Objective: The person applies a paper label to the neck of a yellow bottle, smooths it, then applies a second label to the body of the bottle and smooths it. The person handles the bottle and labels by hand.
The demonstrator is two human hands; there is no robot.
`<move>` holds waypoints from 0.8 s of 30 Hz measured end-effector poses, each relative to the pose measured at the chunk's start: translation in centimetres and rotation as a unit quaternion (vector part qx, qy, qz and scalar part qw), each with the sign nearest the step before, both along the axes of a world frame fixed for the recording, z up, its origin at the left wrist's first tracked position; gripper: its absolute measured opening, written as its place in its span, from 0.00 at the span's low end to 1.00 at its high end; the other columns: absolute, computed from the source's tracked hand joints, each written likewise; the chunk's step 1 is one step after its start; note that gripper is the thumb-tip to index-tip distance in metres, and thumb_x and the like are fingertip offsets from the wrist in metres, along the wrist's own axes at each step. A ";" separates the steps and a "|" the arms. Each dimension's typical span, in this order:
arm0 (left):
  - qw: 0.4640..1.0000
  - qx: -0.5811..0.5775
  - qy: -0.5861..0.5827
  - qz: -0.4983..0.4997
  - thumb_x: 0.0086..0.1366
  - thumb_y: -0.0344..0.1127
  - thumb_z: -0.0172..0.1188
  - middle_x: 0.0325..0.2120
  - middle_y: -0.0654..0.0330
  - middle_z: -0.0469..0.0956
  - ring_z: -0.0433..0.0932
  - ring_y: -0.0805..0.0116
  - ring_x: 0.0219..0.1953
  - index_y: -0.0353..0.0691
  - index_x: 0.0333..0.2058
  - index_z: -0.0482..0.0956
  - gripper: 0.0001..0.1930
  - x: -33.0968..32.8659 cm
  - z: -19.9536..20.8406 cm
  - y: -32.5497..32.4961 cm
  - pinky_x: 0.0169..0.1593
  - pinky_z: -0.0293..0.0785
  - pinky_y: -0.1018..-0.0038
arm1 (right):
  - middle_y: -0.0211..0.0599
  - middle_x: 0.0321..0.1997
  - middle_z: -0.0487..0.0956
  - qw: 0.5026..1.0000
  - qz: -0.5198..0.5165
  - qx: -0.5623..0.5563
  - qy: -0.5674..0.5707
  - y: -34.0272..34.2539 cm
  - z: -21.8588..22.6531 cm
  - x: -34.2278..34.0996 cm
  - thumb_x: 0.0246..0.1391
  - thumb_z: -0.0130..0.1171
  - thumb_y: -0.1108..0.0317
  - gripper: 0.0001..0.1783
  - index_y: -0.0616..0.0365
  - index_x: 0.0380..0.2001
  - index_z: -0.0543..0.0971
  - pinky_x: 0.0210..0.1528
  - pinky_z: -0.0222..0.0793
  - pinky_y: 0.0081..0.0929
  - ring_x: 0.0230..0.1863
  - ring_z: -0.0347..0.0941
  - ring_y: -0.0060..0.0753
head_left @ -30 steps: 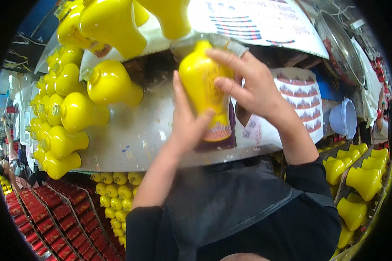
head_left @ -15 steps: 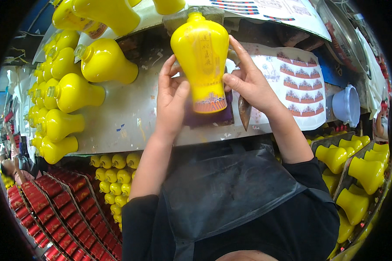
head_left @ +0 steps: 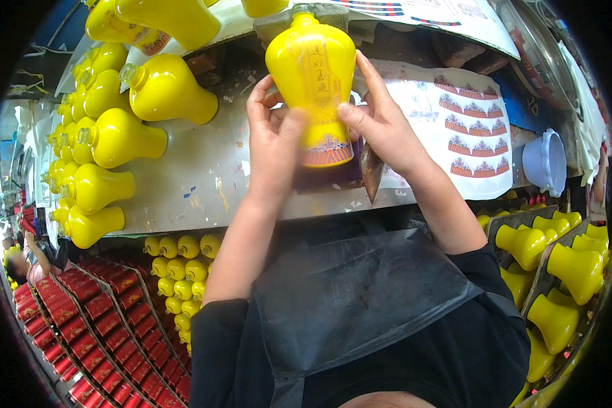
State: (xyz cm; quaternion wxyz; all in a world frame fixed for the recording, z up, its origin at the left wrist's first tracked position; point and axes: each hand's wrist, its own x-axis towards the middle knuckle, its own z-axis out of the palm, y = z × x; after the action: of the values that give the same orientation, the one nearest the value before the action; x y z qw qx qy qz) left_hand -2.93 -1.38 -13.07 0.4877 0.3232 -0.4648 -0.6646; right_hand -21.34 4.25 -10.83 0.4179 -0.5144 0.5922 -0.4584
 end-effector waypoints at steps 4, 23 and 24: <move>0.999 -0.013 -0.035 0.025 0.70 0.40 0.66 0.59 0.52 0.65 0.72 0.65 0.58 0.39 0.71 0.53 0.39 -0.3 0.1 0.2 0.60 0.74 0.67 | 0.67 0.61 0.76 0.998 -0.041 -0.025 0.026 -0.7 -0.1 0.7 0.64 0.60 0.51 0.51 0.64 0.78 0.47 0.61 0.74 0.37 0.58 0.79 0.50; 0.999 -0.023 -0.042 0.018 0.65 0.36 0.72 0.57 0.54 0.67 0.73 0.67 0.56 0.38 0.70 0.57 0.41 -0.3 0.5 0.1 0.58 0.77 0.70 | 0.68 0.70 0.67 1.000 0.009 0.000 0.001 -0.1 -0.4 0.9 0.70 0.53 0.54 0.46 0.66 0.78 0.43 0.71 0.64 0.42 0.71 0.68 0.56; 0.999 -0.023 -0.039 0.017 0.65 0.36 0.72 0.57 0.53 0.67 0.73 0.67 0.56 0.38 0.70 0.57 0.41 -0.3 0.5 0.1 0.58 0.77 0.69 | 0.68 0.70 0.67 1.000 0.008 0.012 0.005 -0.1 -0.3 0.8 0.70 0.53 0.55 0.46 0.66 0.77 0.43 0.71 0.64 0.42 0.71 0.68 0.56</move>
State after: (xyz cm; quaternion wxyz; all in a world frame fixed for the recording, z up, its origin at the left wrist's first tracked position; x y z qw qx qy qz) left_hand -3.20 -1.25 -12.59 0.4878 0.3459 -0.4927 -0.6322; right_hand -20.49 4.18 -11.18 0.4246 -0.5169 0.5952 -0.4453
